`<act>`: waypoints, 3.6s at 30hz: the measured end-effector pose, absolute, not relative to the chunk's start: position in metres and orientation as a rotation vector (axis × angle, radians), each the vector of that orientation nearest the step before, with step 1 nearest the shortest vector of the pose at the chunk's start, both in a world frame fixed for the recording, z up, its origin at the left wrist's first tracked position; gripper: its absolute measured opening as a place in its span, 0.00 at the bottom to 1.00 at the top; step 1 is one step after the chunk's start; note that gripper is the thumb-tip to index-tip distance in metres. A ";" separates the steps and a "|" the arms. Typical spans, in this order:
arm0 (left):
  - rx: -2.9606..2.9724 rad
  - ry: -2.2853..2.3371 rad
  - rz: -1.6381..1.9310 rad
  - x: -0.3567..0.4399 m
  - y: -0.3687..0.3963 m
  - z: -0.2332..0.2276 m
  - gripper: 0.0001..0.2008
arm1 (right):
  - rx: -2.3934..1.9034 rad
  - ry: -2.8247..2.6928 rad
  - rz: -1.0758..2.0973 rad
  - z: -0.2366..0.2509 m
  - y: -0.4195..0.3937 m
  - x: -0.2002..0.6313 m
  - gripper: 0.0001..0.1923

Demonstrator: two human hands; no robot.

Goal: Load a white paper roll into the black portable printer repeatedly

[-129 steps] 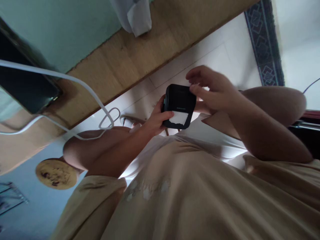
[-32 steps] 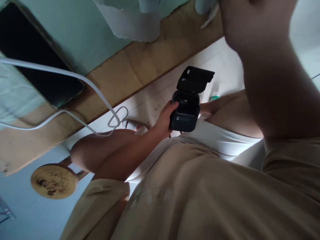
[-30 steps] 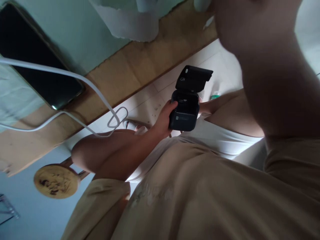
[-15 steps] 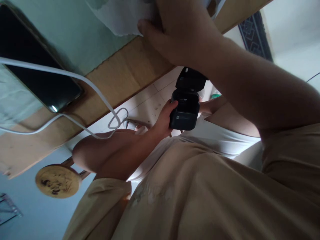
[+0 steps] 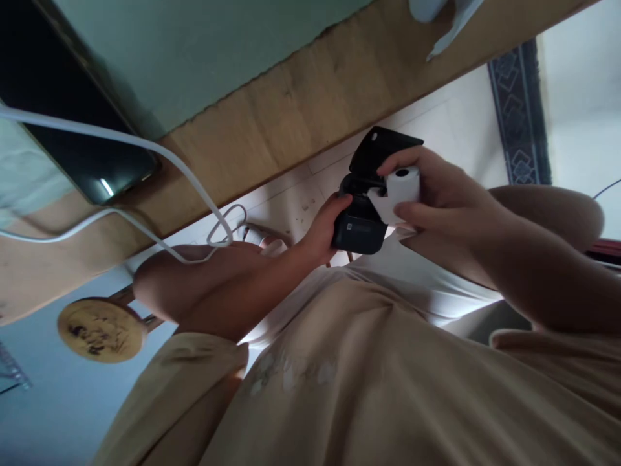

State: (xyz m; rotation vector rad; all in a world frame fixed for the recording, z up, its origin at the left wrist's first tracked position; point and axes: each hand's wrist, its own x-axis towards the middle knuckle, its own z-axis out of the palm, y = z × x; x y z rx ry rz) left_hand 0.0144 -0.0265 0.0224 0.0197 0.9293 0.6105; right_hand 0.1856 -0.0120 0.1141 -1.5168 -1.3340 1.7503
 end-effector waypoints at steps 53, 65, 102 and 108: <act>0.035 0.991 0.633 0.020 -0.017 0.021 0.17 | -1.638 -1.155 1.914 0.090 -0.011 0.195 0.19; 0.074 1.002 0.644 0.025 -0.016 0.014 0.15 | -1.630 -1.123 1.899 0.085 -0.007 0.203 0.18; 0.086 1.019 0.664 0.023 -0.017 0.014 0.13 | -1.659 -1.307 1.657 0.085 -0.010 0.199 0.27; 0.124 0.997 0.709 0.024 -0.020 0.014 0.13 | -1.613 -1.965 0.988 0.069 -0.017 0.200 0.29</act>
